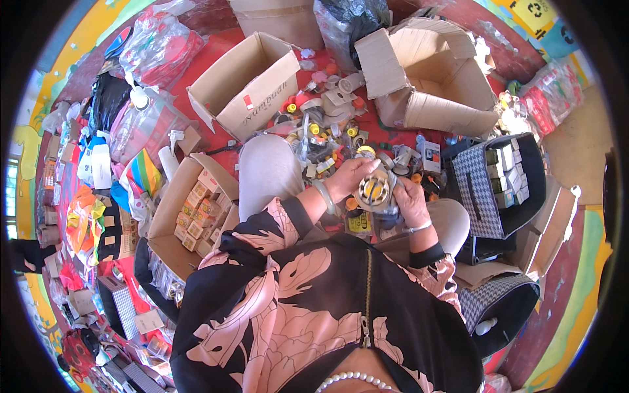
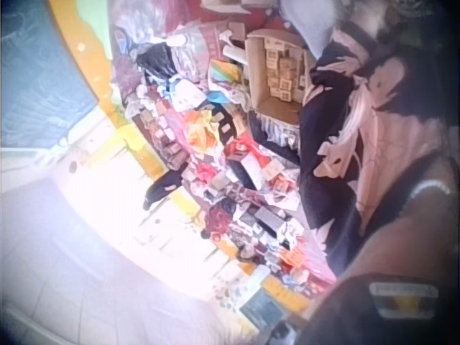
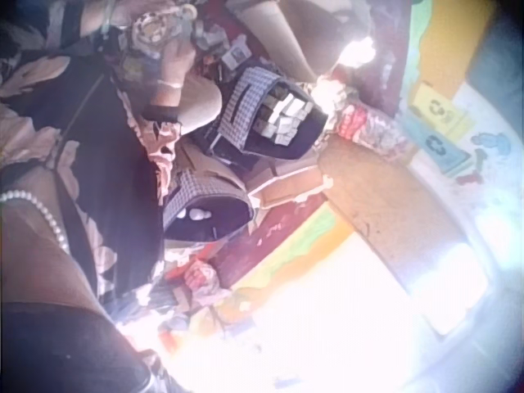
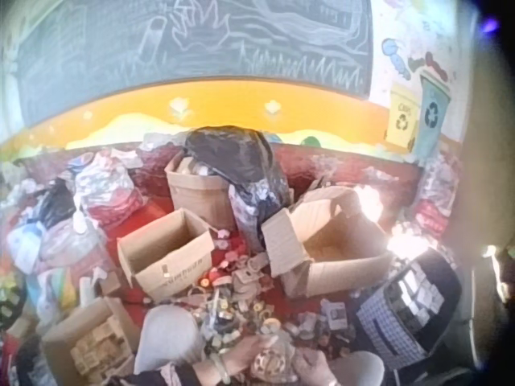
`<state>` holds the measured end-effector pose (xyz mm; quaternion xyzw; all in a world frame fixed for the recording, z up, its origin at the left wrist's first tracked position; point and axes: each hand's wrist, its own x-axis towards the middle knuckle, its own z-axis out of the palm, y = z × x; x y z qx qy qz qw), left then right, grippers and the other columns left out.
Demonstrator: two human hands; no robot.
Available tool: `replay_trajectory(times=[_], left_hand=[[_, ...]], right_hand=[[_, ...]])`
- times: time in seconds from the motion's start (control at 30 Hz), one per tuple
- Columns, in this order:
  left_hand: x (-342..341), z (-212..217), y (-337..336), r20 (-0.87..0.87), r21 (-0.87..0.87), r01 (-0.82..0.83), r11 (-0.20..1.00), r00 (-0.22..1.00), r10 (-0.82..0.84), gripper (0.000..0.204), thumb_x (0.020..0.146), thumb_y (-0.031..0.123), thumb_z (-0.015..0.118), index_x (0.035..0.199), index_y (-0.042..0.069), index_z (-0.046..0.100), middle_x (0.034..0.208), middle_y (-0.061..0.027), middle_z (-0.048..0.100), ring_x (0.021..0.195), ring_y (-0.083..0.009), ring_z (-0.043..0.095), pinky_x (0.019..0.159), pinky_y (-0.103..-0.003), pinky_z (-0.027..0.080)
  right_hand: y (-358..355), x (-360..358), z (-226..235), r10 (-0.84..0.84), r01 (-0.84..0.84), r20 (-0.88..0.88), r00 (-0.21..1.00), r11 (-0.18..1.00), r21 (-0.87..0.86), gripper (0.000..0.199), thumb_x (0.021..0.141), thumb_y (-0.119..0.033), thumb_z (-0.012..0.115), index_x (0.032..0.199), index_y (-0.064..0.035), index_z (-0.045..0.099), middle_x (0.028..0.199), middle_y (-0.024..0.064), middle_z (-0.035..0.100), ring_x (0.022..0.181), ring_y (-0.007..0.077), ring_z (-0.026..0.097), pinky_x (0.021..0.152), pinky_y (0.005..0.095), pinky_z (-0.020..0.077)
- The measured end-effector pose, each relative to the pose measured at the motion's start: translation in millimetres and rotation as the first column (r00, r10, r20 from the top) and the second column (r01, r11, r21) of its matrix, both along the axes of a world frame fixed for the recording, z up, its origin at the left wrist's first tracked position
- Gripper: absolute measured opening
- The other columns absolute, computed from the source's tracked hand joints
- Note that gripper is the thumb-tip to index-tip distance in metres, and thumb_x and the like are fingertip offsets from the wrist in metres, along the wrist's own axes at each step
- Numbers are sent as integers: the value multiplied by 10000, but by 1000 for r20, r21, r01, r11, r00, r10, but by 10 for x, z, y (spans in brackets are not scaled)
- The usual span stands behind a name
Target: The person sits on the floor and wipes various small items, including a metal strainer, a white plug, sunglasses, and a star-shaped object, using a grey cloth. They place the cleaned items into a nearby cardboard box.
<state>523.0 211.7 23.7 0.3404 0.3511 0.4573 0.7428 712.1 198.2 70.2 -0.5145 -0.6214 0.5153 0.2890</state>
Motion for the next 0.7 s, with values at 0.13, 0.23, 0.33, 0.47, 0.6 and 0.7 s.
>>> replay_trajectory(times=[0.13,0.23,0.33,0.47,0.6,0.7], left_hand=[[-72,136,70,-129,-3,50,999,990,-50,287,918,233,486,1022,-21,572,898,-27,607,826,-72,553,745,-228,450],[-172,141,59,175,-133,-84,988,979,107,258,913,162,450,1035,-40,556,989,-110,612,858,-169,603,797,-281,483],[-255,70,145,384,-350,-224,910,851,357,255,912,110,396,1115,-13,489,1069,-143,586,982,-230,588,837,-361,497],[-249,-98,161,470,-368,-166,915,816,337,263,928,134,386,1148,12,459,1128,-129,560,1007,-245,572,837,-382,499],[-113,-182,139,476,-348,-172,922,815,331,289,936,134,376,1198,25,430,1182,-116,528,1028,-246,555,844,-422,490],[147,103,30,485,-173,-215,961,831,273,294,922,81,397,1211,43,438,1175,-103,525,1056,-201,525,916,-328,420]], right_hand=[[76,7,-227,-200,202,-28,979,961,187,215,848,-157,501,855,37,592,651,-11,525,634,58,442,548,249,403],[262,200,-311,-573,520,-486,659,815,-256,264,897,-261,510,963,-26,608,824,28,612,682,119,557,627,275,463],[340,410,-121,-711,415,-639,295,697,-584,402,916,-359,432,1104,-18,534,1026,119,606,925,254,597,845,408,471],[225,381,-123,-432,123,-855,287,902,-415,457,898,-376,448,1194,-29,469,1157,126,543,1034,292,541,912,437,428],[263,119,-342,-446,-112,-845,293,862,-494,381,891,-265,498,1197,-39,467,1048,105,579,921,252,579,853,389,471],[78,-200,-314,-467,145,-711,525,873,-467,272,892,-117,504,1154,-42,509,969,56,606,870,164,590,782,320,485]])
